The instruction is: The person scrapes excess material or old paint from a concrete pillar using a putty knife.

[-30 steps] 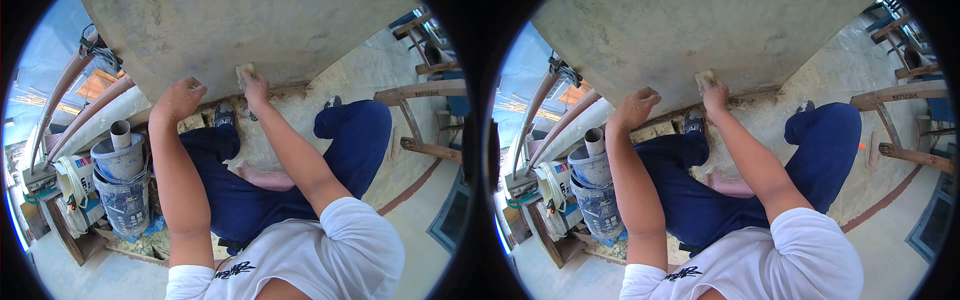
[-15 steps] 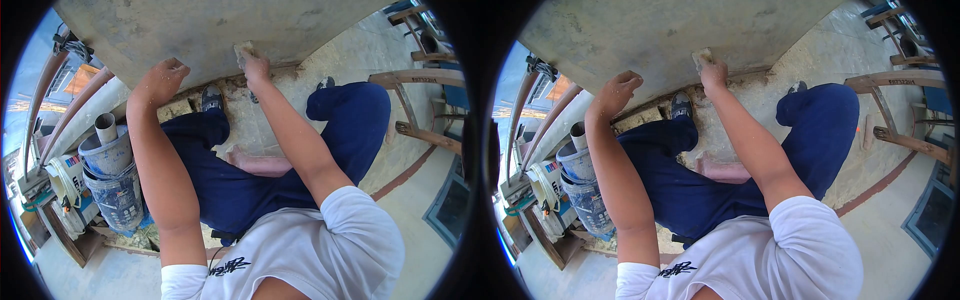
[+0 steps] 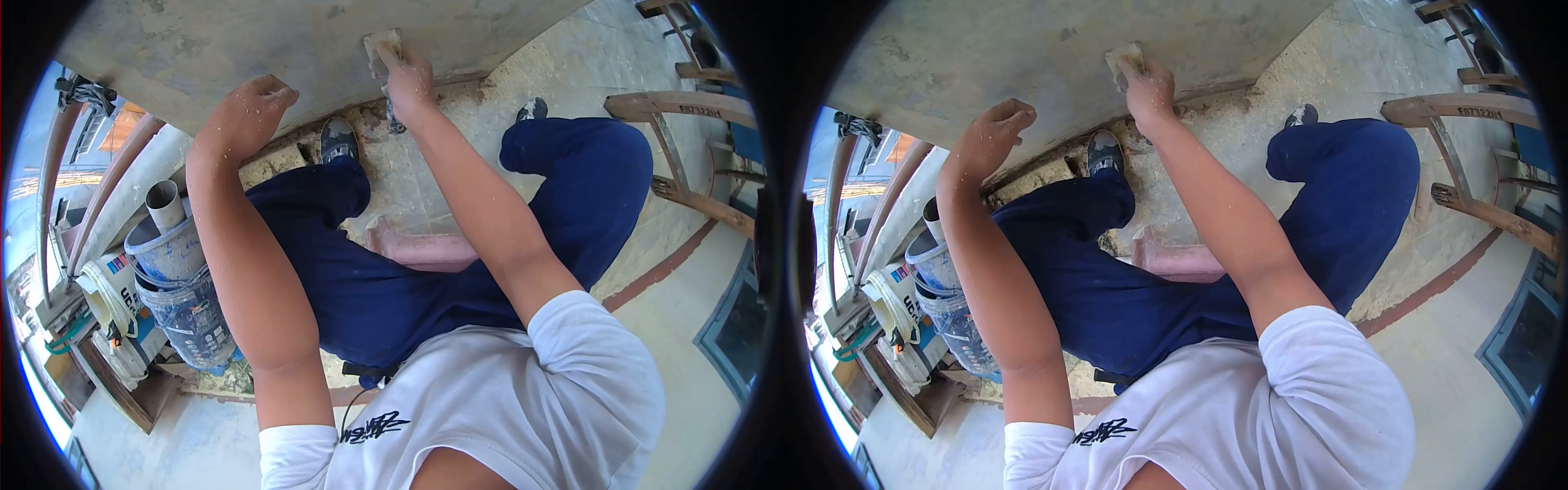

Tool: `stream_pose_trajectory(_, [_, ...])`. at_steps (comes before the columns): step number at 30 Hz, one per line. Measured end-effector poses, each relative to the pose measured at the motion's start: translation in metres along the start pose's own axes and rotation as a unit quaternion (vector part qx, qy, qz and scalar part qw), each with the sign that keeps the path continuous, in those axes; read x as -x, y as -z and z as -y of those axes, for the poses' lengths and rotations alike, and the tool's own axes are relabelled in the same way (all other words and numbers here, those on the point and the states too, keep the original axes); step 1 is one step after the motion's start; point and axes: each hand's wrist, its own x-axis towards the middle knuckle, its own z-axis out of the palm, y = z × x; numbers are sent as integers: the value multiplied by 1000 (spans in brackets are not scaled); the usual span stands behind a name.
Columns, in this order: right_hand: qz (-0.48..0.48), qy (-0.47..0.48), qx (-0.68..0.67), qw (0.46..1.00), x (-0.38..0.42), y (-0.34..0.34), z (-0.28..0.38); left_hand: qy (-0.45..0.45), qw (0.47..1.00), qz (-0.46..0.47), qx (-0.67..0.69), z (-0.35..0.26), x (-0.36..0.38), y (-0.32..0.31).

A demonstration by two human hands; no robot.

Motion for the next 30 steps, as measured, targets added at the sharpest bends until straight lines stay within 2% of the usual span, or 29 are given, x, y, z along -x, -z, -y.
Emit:
stream_pose_trajectory(1, [52, 55, -59, 995, -1, -8, 16, -40, 999, -10, -19, -1, -3, 2])
stream_pose_trajectory(2, [51, 49, -59, 996, -1, -5, 10, -36, 999, -4, -19, -1, -3, -1])
stream_pose_trajectory(4, [22, 122, 92, 988, -11, 1, -2, 5, 1000, -16, 26, -4, -7, 3])
stream_pose_trajectory(5, [24, 134, 88, 987, -19, 6, -16, 0, 999, -27, 23, -8, -9, 7])
stream_pose_trajectory(7, [-56, -16, 65, 996, -35, 22, -64, 47, 999, 15, -9, -16, -8, 8])
stream_pose_trajectory(11, [-16, -23, 23, 999, -13, 6, -25, 26, 999, 29, -8, -19, -6, 3])
stream_pose_trajectory(13, [46, 67, -33, 996, -8, -10, 2, -41, 999, -9, 18, -11, -9, 0])
stream_pose_trajectory(14, [43, 63, -36, 996, -10, -4, -12, -41, 999, -5, 15, -7, -8, -3])
stream_pose_trajectory(16, [-15, 128, 181, 975, -38, 14, -48, 26, 1000, -12, 5, -4, -16, -4])
stream_pose_trajectory(17, [-14, 135, 180, 974, -43, 21, -57, 24, 1000, -18, 6, -8, -14, -1])
stream_pose_trajectory(19, [-49, 30, 208, 976, -39, 28, -59, -25, 999, 14, -17, -15, -9, 5])
stream_pose_trajectory(20, [-49, 31, 206, 977, -41, 25, -61, -25, 999, 13, -19, -16, -10, 7])
stream_pose_trajectory(22, [-18, 39, 51, 998, -18, 10, -35, -50, 998, 7, -26, -13, -9, 1])
stream_pose_trajectory(26, [31, 62, -12, 998, -8, -5, -20, -43, 999, -8, 25, -7, -15, -7])
stream_pose_trajectory(28, [-52, 78, 189, 978, -27, 10, -55, 44, 999, -1, 4, -9, -16, -6])
stream_pose_trajectory(30, [-70, 87, 202, 973, -35, 18, -74, 41, 999, -15, 0, -11, -14, -5])
